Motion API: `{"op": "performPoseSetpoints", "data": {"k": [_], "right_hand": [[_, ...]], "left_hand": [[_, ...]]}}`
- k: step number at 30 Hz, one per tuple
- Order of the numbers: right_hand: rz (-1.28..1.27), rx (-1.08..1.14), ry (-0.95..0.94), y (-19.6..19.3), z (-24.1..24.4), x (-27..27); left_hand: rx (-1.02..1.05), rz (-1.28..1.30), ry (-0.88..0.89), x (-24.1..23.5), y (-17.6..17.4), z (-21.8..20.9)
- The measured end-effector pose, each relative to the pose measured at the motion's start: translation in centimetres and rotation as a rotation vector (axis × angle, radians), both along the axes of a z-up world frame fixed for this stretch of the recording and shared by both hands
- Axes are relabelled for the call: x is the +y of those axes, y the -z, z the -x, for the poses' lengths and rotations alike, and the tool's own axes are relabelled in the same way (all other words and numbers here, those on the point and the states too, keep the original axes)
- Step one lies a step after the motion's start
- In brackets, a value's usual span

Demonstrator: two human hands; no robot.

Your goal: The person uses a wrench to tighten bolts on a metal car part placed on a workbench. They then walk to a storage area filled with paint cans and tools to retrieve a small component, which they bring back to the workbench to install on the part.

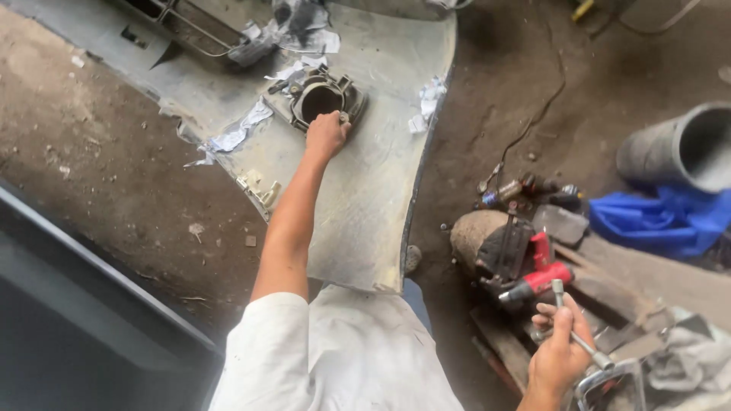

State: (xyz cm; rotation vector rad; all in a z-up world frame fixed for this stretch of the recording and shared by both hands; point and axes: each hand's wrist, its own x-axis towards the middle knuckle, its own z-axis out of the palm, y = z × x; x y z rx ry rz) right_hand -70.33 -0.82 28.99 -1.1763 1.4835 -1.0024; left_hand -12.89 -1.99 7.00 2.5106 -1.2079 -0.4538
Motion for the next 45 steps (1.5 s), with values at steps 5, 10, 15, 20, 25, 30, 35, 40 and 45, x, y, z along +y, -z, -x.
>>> {"op": "performPoseSetpoints", "data": {"k": [5, 10, 15, 20, 25, 30, 35, 40, 45], "right_hand": [[-0.065, -0.064, -0.160, -0.8, -5.0, -7.6], [-0.095, -0.029, -0.415, -2.7, -13.7, -13.2], [-0.089, 0.238, -0.757, -3.6, -23.5, -19.8], [-0.054, 0.275, -1.005, -2.9, -30.7, -27.0], [-0.057, 0.229, -1.273, -2.4, -36.3, -35.5], [-0.279, 0.123, -1.457, -0.3, -41.5, -41.6], [-0.357, 0.119, -1.623, 5.4, -49.1, -42.4], [-0.335, 0.186, -1.763, 11.5, -55.1, -40.5], [-0.371, 0.268, -1.835, 19.0, -59.6, -38.6]], "left_hand": [[0.057, -0.036, -0.090, -0.3, 0.8, 1.1], [0.129, -0.043, -0.167, 0.0, -0.2, 1.9], [0.246, -0.016, -0.225, -0.8, 0.9, 0.9], [0.291, -0.008, -0.341, -1.3, -3.0, 1.1], [0.338, -0.065, -0.495, -3.3, -5.6, -0.2], [0.408, 0.185, -0.785, -7.0, -6.8, 0.0], [0.850, 0.411, -1.204, -10.8, -1.6, 2.1], [1.219, 0.845, -1.655, -14.6, 5.8, 2.8], [1.138, 1.349, -1.916, -17.5, 10.1, 2.3]]}}
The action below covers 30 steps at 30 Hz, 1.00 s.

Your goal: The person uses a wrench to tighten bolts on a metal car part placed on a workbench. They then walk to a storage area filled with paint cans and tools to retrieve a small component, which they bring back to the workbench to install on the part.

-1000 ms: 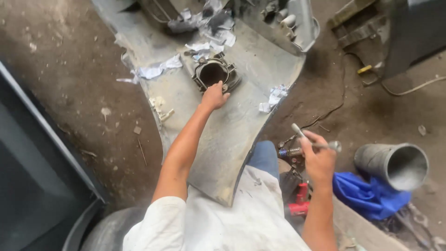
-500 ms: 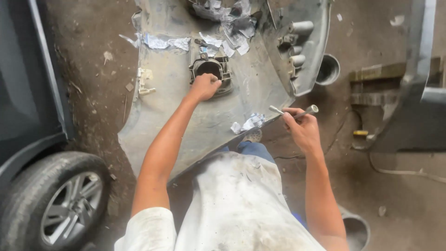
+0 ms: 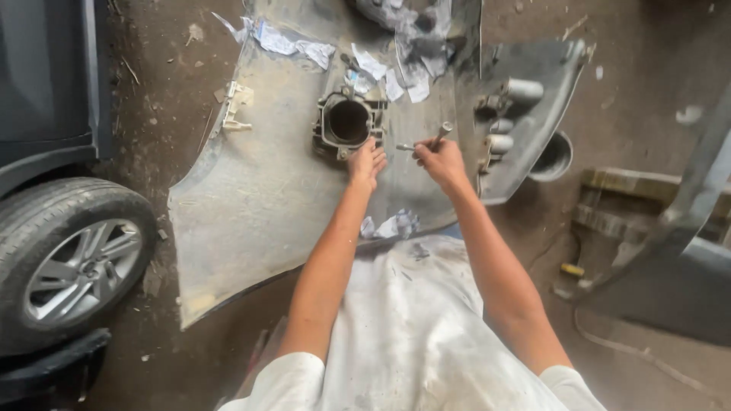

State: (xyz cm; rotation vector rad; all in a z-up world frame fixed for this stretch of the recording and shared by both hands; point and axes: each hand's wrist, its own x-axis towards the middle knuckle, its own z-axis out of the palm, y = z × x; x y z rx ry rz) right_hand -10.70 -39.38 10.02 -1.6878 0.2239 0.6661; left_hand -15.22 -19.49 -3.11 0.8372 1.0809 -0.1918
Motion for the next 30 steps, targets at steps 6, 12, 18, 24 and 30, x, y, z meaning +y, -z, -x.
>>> {"op": "performPoseSetpoints", "data": {"k": [6, 12, 18, 24, 30], "right_hand": [[-0.055, 0.239, -0.046, 3.3, -5.7, 1.0], [-0.098, 0.254, -0.269, 4.5, -9.2, 0.0], [-0.117, 0.229, -0.384, 8.4, -9.8, -0.5], [-0.149, 0.244, -0.316, 6.3, -9.7, 0.4], [-0.056, -0.015, -0.420, 3.8, -9.9, 1.7]], "left_hand": [[0.027, -0.058, -0.384, -3.2, -1.0, -2.2], [0.192, -0.283, -0.467, -5.5, -6.3, -4.1], [0.257, -0.332, -0.370, -4.8, -3.1, -3.5], [0.192, -0.265, -0.303, -3.9, -5.4, -3.3], [0.201, -0.229, -0.301, -4.1, -6.1, -3.1]]}}
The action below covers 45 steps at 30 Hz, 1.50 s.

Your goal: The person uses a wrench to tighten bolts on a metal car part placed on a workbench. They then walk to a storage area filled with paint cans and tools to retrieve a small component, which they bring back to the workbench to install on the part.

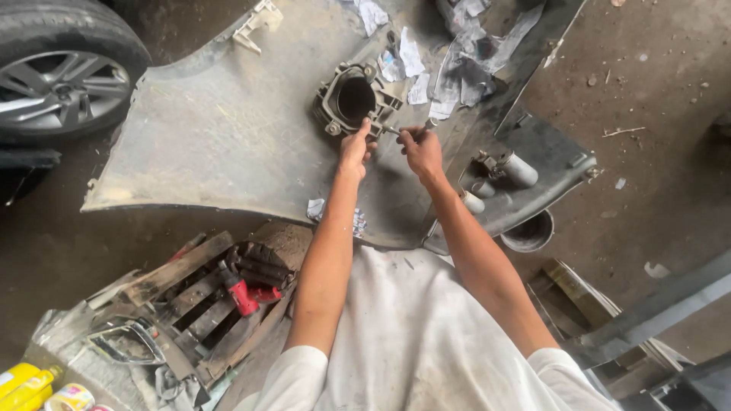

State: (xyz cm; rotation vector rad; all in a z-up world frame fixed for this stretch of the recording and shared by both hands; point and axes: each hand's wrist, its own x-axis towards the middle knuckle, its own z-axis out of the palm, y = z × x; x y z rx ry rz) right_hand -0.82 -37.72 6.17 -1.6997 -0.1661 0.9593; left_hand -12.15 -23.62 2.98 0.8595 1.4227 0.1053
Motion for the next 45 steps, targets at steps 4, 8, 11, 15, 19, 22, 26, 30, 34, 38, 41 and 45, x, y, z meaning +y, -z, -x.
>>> {"op": "performPoseSetpoints", "data": {"k": [4, 8, 11, 15, 19, 22, 26, 30, 34, 38, 41, 45], "right_hand": [[0.103, -0.197, -0.072, -0.4, 0.1, 0.6], [0.126, -0.349, -0.135, -1.1, -0.1, 0.6], [0.109, -0.359, -0.175, -1.0, -0.8, 0.7], [0.093, -0.331, -0.202, -0.7, -1.2, 0.8], [0.114, -0.325, -0.225, -0.6, -1.2, 0.6], [0.096, -0.336, -0.212, 0.9, -1.4, 0.4], [0.016, 0.059, -0.113, 1.5, -2.7, 0.2], [-0.098, 0.362, -0.053, 1.3, -3.0, -0.4], [-0.074, 0.352, -0.058, 1.5, -2.0, -0.6], [0.043, 0.037, -0.074, 0.8, 0.0, -0.4], [0.130, -0.142, -0.053, -1.1, 0.5, 0.4], [0.179, -0.221, 0.002, -2.5, 2.2, 0.4]], "left_hand": [[-0.022, -0.067, 0.093, -0.2, 1.1, 1.3], [-0.183, -0.255, 0.113, -2.1, 1.4, 1.4], [-0.234, -0.374, 0.009, -3.4, 2.0, 0.8], [-0.198, -0.507, -0.079, -5.7, 3.1, 0.4], [-0.130, -0.704, 0.011, -7.6, 1.2, 1.0], [-0.035, -0.928, 0.275, -8.2, -2.6, 1.1], [0.163, -1.020, 0.675, -8.1, -4.3, 1.0], [0.323, -0.948, 0.994, -8.3, -2.8, 1.2], [0.354, -1.017, 1.087, -8.3, -0.9, 1.7], [0.313, -1.032, 1.023, -7.5, -4.6, 1.8], [0.162, -0.963, 0.712, -5.7, -2.9, 1.7], [-0.115, -0.472, 0.164, -3.7, 0.1, 1.7]]}}
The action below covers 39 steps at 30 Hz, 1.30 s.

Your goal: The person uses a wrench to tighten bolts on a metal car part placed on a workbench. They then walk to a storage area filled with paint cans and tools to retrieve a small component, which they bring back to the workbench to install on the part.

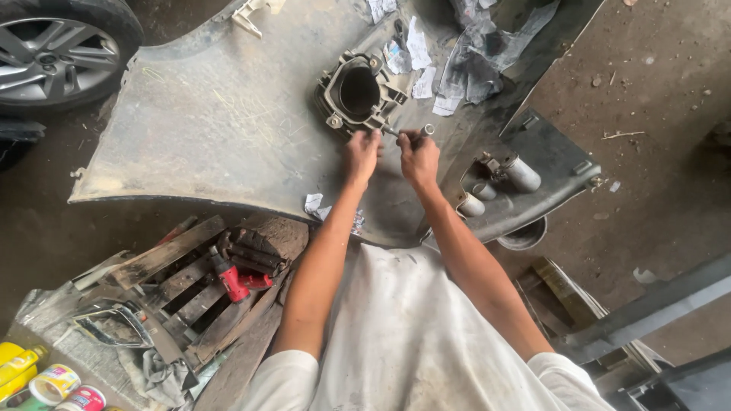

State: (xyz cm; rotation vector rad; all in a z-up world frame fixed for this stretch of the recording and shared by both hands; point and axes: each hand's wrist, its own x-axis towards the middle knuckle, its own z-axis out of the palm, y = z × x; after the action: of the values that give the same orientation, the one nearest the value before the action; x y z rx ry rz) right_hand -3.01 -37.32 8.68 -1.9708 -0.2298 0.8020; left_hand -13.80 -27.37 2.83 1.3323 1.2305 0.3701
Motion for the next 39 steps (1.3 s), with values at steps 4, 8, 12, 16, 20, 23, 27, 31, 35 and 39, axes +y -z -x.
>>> {"op": "performPoseSetpoints", "data": {"k": [4, 8, 12, 16, 20, 23, 27, 31, 35, 39], "right_hand": [[-0.042, -0.118, 0.011, 0.8, 1.0, 0.1], [-0.021, -0.163, 0.018, 0.9, 1.6, 0.4], [-0.028, -0.125, 0.074, 2.3, 2.0, 0.2], [-0.036, -0.024, 0.124, 1.9, 1.6, 0.2], [-0.059, 0.144, 0.131, 1.9, 0.7, 0.1], [-0.220, 0.384, 0.169, 5.2, 0.8, -0.5], [-0.427, 0.704, 0.278, 6.9, 1.4, -1.1], [-0.408, 0.888, 0.338, 7.1, 1.3, -1.5], [-0.393, 0.939, 0.340, 7.4, 1.1, -1.6], [-0.387, 0.900, 0.363, 8.0, 1.4, -1.3]], "left_hand": [[-0.064, 0.319, -0.029, 0.4, 0.9, -0.6], [0.229, -0.076, 0.138, 0.6, -0.8, -1.0], [0.419, -0.440, 0.212, 0.3, -0.2, -1.2], [0.403, -0.565, 0.234, 0.0, -0.9, -0.9], [0.395, -0.545, 0.268, 0.8, -1.7, -1.1], [0.391, -0.530, 0.285, 0.9, -2.1, -1.2], [0.367, -0.569, 0.311, 0.8, -1.9, -0.7], [0.352, -0.595, 0.321, 1.1, -1.2, -0.5], [0.351, -0.548, 0.339, 1.1, -1.6, -0.4], [0.338, -0.543, 0.342, 1.0, -2.7, -0.7]]}}
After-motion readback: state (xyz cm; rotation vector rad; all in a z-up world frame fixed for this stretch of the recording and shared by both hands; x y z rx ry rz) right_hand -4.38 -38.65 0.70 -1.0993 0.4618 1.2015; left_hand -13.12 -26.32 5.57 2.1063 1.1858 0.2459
